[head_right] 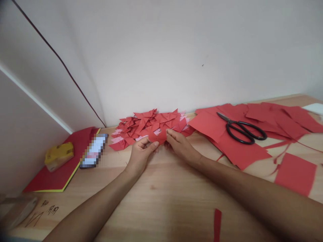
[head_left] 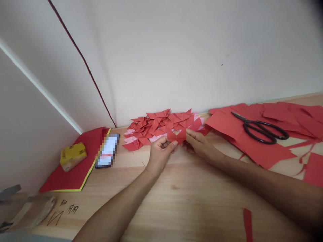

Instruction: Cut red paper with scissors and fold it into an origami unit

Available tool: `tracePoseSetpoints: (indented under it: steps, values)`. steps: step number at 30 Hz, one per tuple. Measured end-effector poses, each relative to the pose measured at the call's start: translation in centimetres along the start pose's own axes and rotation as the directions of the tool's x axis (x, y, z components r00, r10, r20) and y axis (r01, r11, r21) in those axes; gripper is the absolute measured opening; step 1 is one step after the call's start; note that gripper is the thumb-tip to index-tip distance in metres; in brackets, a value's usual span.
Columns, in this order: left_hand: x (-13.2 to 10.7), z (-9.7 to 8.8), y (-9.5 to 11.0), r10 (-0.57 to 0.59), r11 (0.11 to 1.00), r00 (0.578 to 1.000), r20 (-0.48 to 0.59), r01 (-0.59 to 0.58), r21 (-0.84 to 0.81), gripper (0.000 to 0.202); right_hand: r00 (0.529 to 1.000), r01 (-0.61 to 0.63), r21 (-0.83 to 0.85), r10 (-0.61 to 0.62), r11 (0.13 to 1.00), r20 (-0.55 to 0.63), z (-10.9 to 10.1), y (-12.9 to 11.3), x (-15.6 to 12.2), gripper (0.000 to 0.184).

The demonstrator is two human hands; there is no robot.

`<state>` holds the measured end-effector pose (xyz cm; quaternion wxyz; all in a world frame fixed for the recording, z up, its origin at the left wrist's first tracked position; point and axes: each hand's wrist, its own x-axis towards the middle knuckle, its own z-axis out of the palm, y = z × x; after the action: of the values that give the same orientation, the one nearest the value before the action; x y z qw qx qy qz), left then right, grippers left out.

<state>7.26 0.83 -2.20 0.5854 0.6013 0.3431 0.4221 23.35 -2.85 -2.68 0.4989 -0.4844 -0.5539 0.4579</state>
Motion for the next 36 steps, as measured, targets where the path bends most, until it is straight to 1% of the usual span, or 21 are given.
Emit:
tracePoseSetpoints:
  steps: [3,8,14,17,20,23,24,26,28,30,33,36]
  values:
    - [-0.1,0.1,0.0,-0.035,0.999,0.999,0.012,0.035,-0.007,0.021,0.999,0.002,0.010,-0.002,1.000,-0.037,0.0,0.0,-0.2,0.031]
    - [-0.1,0.1,0.0,-0.048,0.998,0.999,-0.023,0.047,-0.028,0.021,0.997,0.032,0.006,-0.031,0.999,-0.077,0.0,-0.4,-0.4,0.037]
    - [0.0,-0.1,-0.3,-0.056,0.998,0.998,0.013,0.056,0.008,0.021,0.993,0.108,-0.071,-0.110,0.992,-0.032,0.2,-0.9,-0.1,0.027]
    - [-0.1,-0.1,-0.4,-0.060,0.998,0.998,0.018,0.059,0.019,0.023,0.994,0.106,-0.064,-0.107,0.992,-0.018,0.1,-0.7,0.0,0.023]
    - [-0.1,-0.1,-0.2,-0.035,0.999,0.999,0.004,0.035,0.007,0.025,0.995,0.104,-0.056,-0.104,0.993,0.008,0.0,-0.5,0.0,0.020]
    - [-0.1,0.0,0.1,-0.033,0.999,0.999,-0.005,0.033,-0.039,0.026,0.994,0.114,-0.043,-0.113,0.993,0.008,0.1,-0.5,-0.2,0.014]
    - [-0.1,0.0,0.2,-0.045,0.997,0.999,0.000,0.045,-0.059,0.027,0.992,0.122,-0.042,-0.123,0.992,-0.009,0.1,-0.5,-0.2,0.016]
    - [0.0,0.0,0.3,-0.070,0.994,0.998,0.008,0.070,-0.088,0.029,0.983,0.171,-0.055,-0.175,0.984,-0.062,0.1,-0.5,-0.3,0.028]
    - [0.1,0.0,0.3,-0.071,0.992,0.997,0.010,0.072,-0.103,0.031,0.963,0.246,-0.113,-0.256,0.963,-0.087,0.1,-0.4,-0.3,0.033]
    - [0.2,-0.2,0.3,-0.066,0.990,0.998,0.006,0.067,-0.126,0.033,0.941,0.316,-0.224,-0.335,0.922,-0.053,0.1,-0.3,-0.3,0.030]
    - [0.4,-0.3,0.3,-0.090,0.981,0.996,0.011,0.091,-0.174,0.035,0.908,0.396,-0.379,-0.419,0.836,0.025,-0.1,0.1,-0.3,0.022]
    - [0.5,-0.4,0.3,-0.117,0.973,0.993,0.034,0.122,-0.198,0.037,0.869,0.446,-0.465,-0.494,0.765,0.021,-0.2,0.2,-0.2,0.020]
